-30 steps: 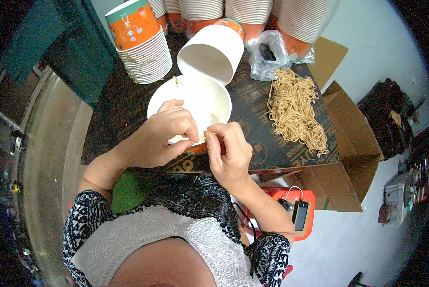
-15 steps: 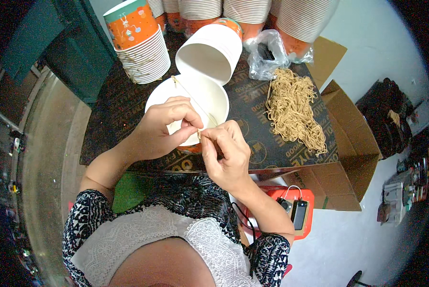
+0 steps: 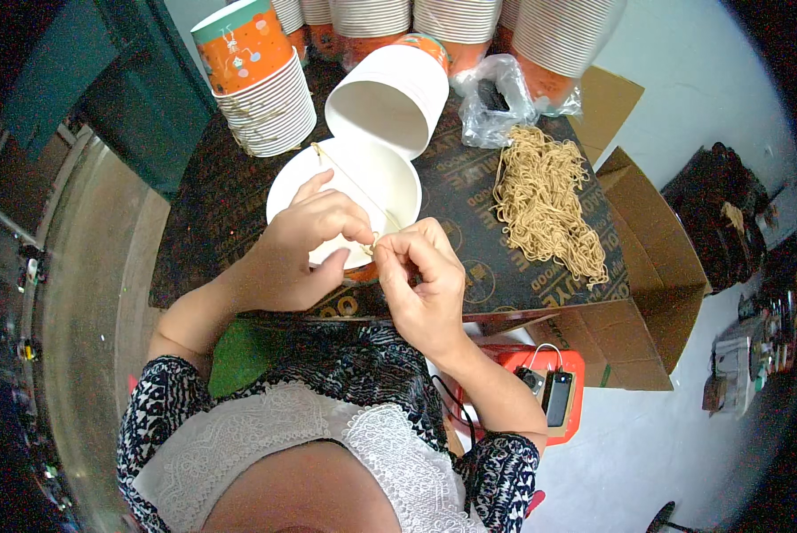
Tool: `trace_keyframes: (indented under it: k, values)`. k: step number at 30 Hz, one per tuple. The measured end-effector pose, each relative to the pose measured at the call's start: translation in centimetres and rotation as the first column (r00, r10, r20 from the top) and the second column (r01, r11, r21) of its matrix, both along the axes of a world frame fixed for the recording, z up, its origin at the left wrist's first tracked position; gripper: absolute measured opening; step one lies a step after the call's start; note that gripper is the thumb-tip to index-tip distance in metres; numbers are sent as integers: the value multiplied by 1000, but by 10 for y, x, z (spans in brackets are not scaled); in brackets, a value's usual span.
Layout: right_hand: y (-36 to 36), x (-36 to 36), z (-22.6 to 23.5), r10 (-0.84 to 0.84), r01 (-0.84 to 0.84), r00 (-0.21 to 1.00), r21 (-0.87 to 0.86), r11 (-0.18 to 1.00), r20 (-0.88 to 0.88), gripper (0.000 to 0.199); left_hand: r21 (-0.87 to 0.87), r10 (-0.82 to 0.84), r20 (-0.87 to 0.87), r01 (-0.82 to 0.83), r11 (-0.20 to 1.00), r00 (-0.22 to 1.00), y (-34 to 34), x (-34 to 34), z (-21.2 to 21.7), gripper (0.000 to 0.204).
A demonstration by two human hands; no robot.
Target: Attaching strings to paper cups at a manufacturing workbench.
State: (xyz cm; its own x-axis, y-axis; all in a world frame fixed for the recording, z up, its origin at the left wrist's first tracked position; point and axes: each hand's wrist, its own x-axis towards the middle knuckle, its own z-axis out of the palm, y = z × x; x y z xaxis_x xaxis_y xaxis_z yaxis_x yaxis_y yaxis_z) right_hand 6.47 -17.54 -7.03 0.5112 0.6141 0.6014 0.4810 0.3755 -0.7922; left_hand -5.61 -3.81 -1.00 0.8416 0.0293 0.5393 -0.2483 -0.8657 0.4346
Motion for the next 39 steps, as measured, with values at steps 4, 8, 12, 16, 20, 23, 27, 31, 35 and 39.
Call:
trace_keyframes:
  k: [4, 8, 12, 16, 20, 23, 27, 31, 35, 39]
  values:
    - [0, -2, 1, -7, 7, 1000, 2, 1000, -4, 3, 6, 23, 32, -23, 1000, 999, 0, 2, -7, 13]
    - [-1, -1, 1, -39, 39, 995, 0, 999, 88, 2, 27, 25, 12, -25, 999, 1000, 4, 0, -10, 10]
    - [-6, 11, -4, -130, 132, 966, 2, 991, 224, 4, 14, 18, -19, -18, 1000, 1000, 5, -4, -6, 11]
    - [-8, 28, -12, -213, 223, 953, -22, 975, 215, 13, 5, 7, -168, -7, 1000, 986, 14, -14, 2, 10]
    - [-8, 27, -18, -185, 201, 962, -62, 978, 198, 13, -53, -10, -161, 1, 999, 987, 21, -15, 1, 11]
    - [-8, 27, -18, -197, 214, 937, -29, 976, 289, 10, -5, 12, -170, -13, 1000, 985, 28, -18, 3, 8]
    - [-7, 21, -11, -110, 121, 920, -6, 993, 377, 5, 33, 451, 202, -466, 884, 869, 42, -15, -7, 27]
    - [-10, 16, -9, -3, 12, 890, -18, 1000, 455, 7, -270, 593, -292, -659, 702, 751, 66, -11, -14, 32]
    - [-17, 12, -12, 15, 18, 875, -63, 998, 484, 16, -549, 477, -260, -535, 643, 840, 89, -14, -31, 15]
    - [-29, 23, -21, -222, 212, 857, 74, 975, 466, 30, -481, 562, 130, -444, 756, 817, 94, -58, 20, 11]
